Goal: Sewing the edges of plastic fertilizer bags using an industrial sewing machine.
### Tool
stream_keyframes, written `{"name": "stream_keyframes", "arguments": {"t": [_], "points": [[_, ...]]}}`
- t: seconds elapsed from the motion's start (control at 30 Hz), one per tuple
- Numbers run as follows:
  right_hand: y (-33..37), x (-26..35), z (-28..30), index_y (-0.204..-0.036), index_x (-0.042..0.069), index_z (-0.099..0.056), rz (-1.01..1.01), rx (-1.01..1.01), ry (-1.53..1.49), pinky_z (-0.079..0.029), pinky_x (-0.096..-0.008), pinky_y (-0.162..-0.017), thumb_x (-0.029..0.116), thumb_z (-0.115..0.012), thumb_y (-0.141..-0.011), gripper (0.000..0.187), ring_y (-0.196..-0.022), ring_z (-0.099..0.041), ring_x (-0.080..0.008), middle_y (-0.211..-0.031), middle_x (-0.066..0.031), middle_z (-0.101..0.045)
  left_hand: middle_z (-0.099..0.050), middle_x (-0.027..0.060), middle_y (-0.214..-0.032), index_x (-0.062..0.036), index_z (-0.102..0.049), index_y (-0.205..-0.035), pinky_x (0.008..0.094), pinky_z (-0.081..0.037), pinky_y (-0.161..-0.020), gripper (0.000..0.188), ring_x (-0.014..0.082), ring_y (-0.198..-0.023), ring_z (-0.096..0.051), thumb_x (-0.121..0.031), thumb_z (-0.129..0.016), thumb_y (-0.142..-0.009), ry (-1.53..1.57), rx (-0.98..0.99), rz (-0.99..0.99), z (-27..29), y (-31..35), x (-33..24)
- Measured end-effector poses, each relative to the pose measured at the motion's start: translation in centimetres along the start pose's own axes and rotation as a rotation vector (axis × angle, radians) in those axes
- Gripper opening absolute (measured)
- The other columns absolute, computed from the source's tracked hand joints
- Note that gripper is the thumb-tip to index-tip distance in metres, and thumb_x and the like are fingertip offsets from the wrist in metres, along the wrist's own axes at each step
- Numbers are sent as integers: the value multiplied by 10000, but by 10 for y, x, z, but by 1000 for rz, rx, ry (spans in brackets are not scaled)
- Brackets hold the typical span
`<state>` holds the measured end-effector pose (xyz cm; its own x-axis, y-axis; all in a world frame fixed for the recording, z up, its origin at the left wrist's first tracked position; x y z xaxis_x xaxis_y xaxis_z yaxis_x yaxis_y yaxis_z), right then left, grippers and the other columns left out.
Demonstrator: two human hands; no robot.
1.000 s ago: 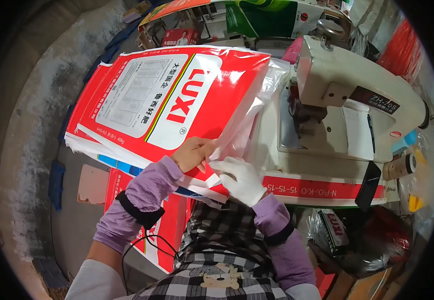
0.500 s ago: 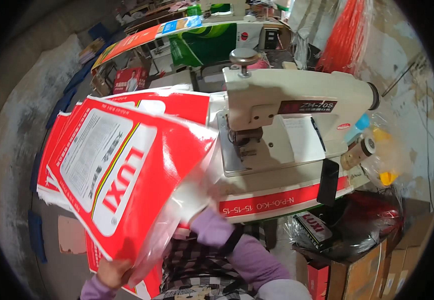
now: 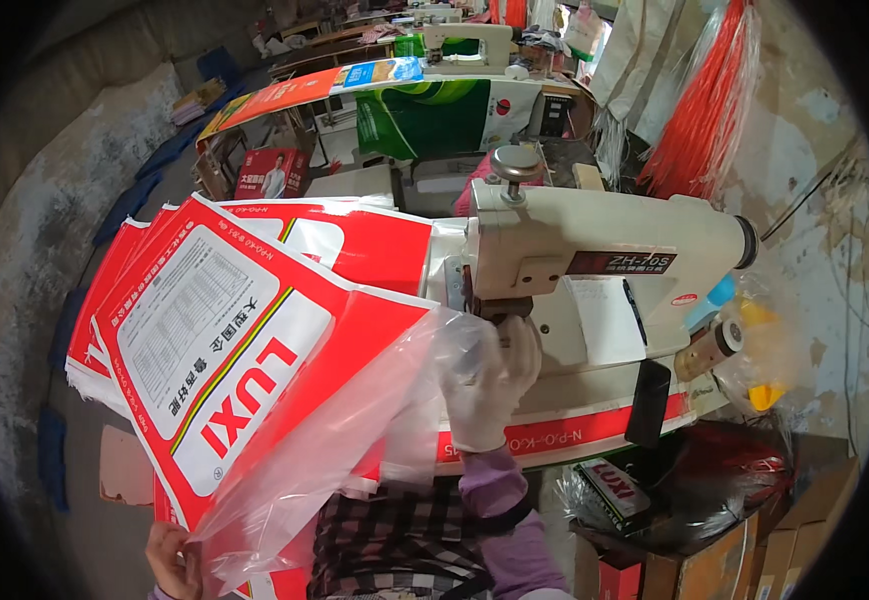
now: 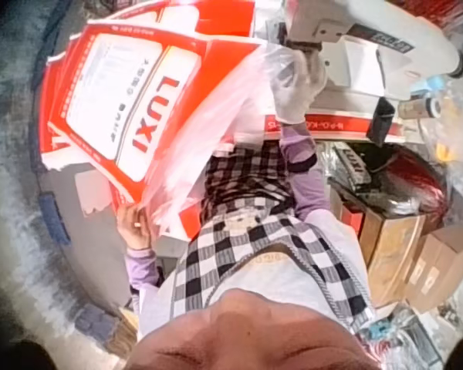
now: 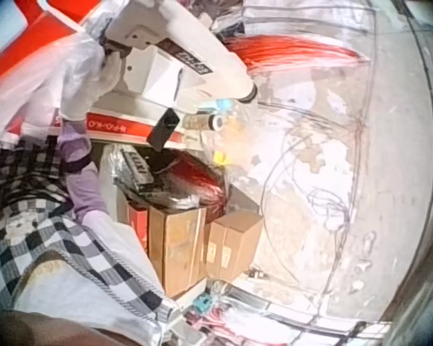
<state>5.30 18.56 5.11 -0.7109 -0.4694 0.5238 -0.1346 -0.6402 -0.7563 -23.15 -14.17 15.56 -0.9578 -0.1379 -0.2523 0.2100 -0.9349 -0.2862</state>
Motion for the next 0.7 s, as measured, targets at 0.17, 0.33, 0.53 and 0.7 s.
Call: {"name": "stream_keyframes", "arguments": {"t": [0.17,0.33,0.53,0.7], "points": [[-6,-19,-37,-941,108,-706,317,432,-336,-473,-431,-791,61,-642,-804,158,-839,-618,-294,-827,-76,-657,-608,177,-888,-28,-646,-925,331,-499,-619,119,304,-718,-620,-67,-680,-817,201,-95,293,-15,31,54],[20,-45,-73,-954,49,-692,-189,582,-341,-456,-315,-480,116,-661,-801,170,-467,-578,-189,-624,-150,-601,-629,101,-697,-133,-681,-1012,380,-479,-481,229,270,-511,-572,-147,-734,-790,-278,78,-109,-5,23,45],[2,-13,-67,-954,110,-672,226,808,49,-520,-382,-745,164,-648,-711,249,-901,-653,-300,-987,-115,-672,-620,118,-744,-94,-653,-912,390,-477,-529,124,280,-618,-608,-201,-658,-848,-132,78,-95,-26,34,58],[23,110,-26,-1032,52,-610,695,773,-733,-499,-391,-817,212,-623,-777,302,-968,-606,-279,-1048,-94,-617,-652,135,-1052,25,-598,-1089,347,-497,-826,366,212,-942,-623,-306,-469,-999,611,-730,438,36,-62,257]]}}
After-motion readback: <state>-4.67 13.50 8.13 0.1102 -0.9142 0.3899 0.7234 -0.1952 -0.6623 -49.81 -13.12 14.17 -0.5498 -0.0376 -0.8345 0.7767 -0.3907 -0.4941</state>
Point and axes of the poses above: each hand's wrist, its own y-axis away from the middle knuckle, its own z-axis out of the back of the hand, x = y × z, the point moved 4 cm from there along -y, towards the middle knuckle
